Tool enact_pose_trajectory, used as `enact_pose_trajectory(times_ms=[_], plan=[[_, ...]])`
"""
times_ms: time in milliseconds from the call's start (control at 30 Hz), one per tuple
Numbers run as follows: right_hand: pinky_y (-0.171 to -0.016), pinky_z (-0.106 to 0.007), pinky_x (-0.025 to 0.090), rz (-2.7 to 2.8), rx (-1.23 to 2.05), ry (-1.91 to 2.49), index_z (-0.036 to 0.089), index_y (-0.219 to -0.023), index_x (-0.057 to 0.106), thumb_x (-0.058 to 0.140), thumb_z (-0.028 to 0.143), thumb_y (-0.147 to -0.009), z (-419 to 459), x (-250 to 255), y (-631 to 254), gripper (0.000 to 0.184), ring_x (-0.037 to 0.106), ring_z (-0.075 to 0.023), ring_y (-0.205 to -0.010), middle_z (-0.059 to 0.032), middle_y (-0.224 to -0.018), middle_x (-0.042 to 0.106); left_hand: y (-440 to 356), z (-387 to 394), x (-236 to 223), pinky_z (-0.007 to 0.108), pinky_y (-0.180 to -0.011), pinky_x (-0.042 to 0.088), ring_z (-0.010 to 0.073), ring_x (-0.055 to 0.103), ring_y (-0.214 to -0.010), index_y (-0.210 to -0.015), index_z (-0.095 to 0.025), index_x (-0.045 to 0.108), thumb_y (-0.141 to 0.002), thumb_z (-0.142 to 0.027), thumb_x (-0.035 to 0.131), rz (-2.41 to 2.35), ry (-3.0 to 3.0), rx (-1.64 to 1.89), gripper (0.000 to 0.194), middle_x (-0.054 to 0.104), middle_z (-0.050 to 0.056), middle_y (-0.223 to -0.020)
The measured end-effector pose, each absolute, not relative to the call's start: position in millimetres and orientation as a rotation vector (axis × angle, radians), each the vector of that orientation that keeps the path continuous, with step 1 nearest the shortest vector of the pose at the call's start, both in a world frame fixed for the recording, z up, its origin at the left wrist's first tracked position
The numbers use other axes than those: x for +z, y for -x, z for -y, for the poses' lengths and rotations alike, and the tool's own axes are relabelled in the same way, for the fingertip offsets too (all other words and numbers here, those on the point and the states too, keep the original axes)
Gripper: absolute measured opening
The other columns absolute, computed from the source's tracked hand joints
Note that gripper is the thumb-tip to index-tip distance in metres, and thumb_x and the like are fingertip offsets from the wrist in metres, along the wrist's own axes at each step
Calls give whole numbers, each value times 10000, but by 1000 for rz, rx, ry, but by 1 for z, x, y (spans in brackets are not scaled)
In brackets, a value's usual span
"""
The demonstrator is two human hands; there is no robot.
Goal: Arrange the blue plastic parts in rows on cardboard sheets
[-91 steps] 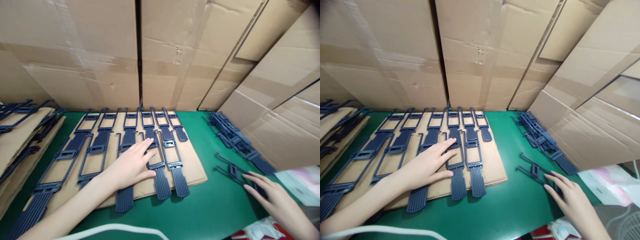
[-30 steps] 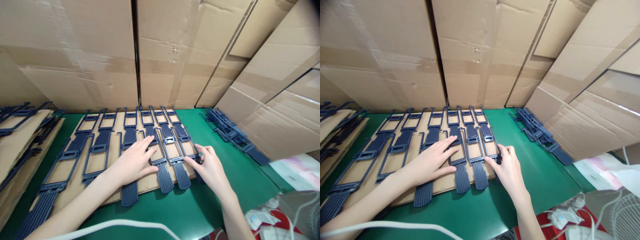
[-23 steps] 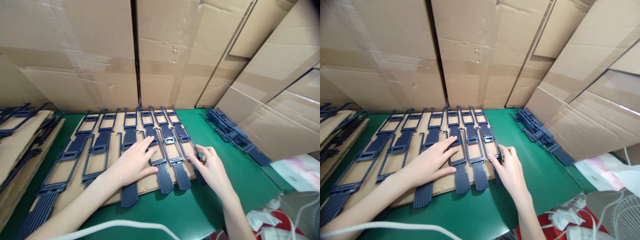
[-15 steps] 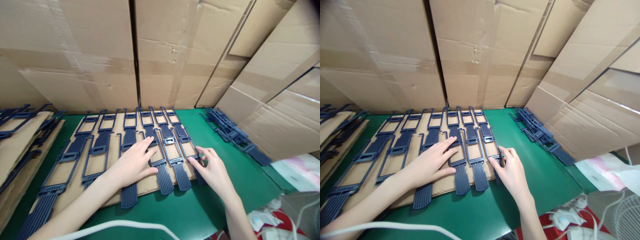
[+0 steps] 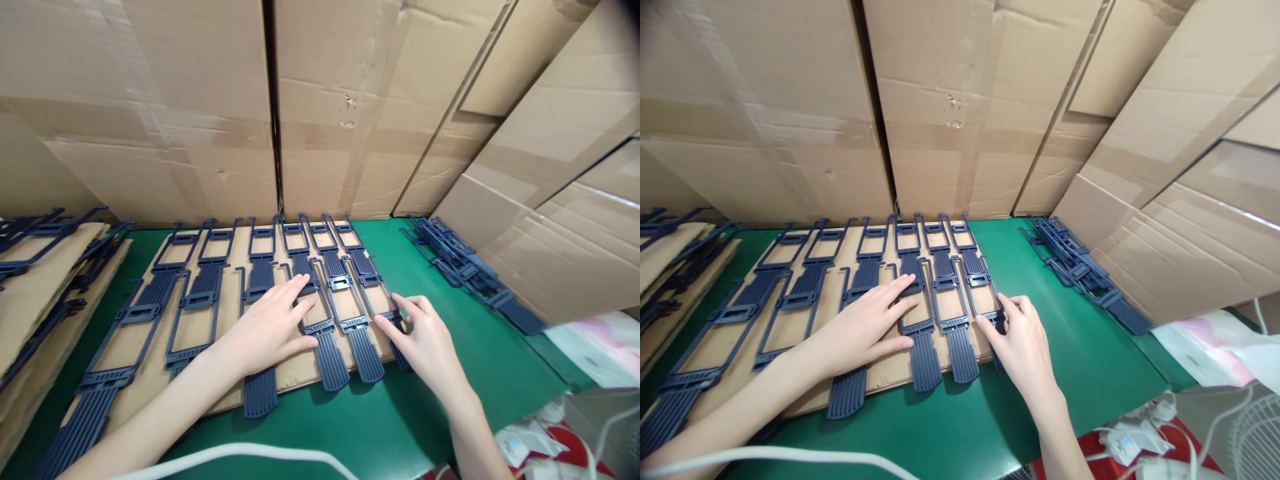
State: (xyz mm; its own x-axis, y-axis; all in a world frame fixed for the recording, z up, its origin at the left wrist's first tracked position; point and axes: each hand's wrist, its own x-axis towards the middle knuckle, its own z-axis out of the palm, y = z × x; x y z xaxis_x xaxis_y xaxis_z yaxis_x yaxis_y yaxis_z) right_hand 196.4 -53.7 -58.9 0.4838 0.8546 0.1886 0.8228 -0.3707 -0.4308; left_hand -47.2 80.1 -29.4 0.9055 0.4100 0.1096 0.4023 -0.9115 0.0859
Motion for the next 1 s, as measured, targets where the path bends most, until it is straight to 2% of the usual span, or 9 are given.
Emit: enact_pose_trajectory(times_ms=[533, 667, 767, 867, 933, 1000], plan=[[-757, -349, 454, 1435, 113, 2274, 145, -1242, 551, 435, 589, -852, 52, -59, -197, 603, 546, -243, -941, -109, -1049, 539, 48, -81, -32, 489, -1066, 330, 337, 265, -1362, -1240, -136, 537, -847, -546, 513, -645, -2994, 223, 569, 257, 208, -1477], [-740, -324, 462, 1292, 266, 2174, 151, -1223, 564, 433, 587, -853, 55, -58, -203, 586, 565, -214, -901, -101, -1059, 554, 49, -79, -30, 495, -1100, 268, 320, 185, -1391, -1323, -169, 467, -843, -542, 523, -633, -2979, 198, 611, 207, 188, -1500], [-678, -301, 469, 1160, 372, 2101, 145, -1164, 599, 421, 574, -857, 58, -58, -213, 557, 582, -192, -837, -99, -1056, 577, 54, -78, -14, 522, -1115, 202, 314, 74, -1406, -1441, -192, 291, -858, -554, 489, -610, -2967, 151, 714, 100, 184, -1521], [-691, -304, 474, 1140, 458, 2040, 144, -1089, 639, 446, 547, -850, 59, -62, -224, 507, 591, -192, -822, -98, -1054, 607, 68, -76, 18, 503, -1132, 166, 289, 34, -1412, -1483, -224, 156, -895, -545, 421, -719, -2968, 203, 721, 15, 128, -1538], [-731, -311, 475, 1150, 542, 1985, 151, -1048, 660, 461, 528, -849, 58, -65, -230, 470, 596, -201, -852, -95, -1057, 621, 85, -73, 38, 449, -1140, 202, 263, 89, -1414, -1481, -248, 159, -913, -510, 408, -914, -2911, 326, 672, 47, 75, -1546], [-762, -315, 473, 1148, 607, 1943, 155, -1015, 672, 471, 519, -849, 56, -67, -234, 448, 600, -209, -882, -94, -1061, 628, 106, -68, 50, 408, -1147, 210, 234, 162, -1405, -1459, -261, 230, -943, -443, 366, -1148, -2789, 480, 564, 117, 29, -1543]])
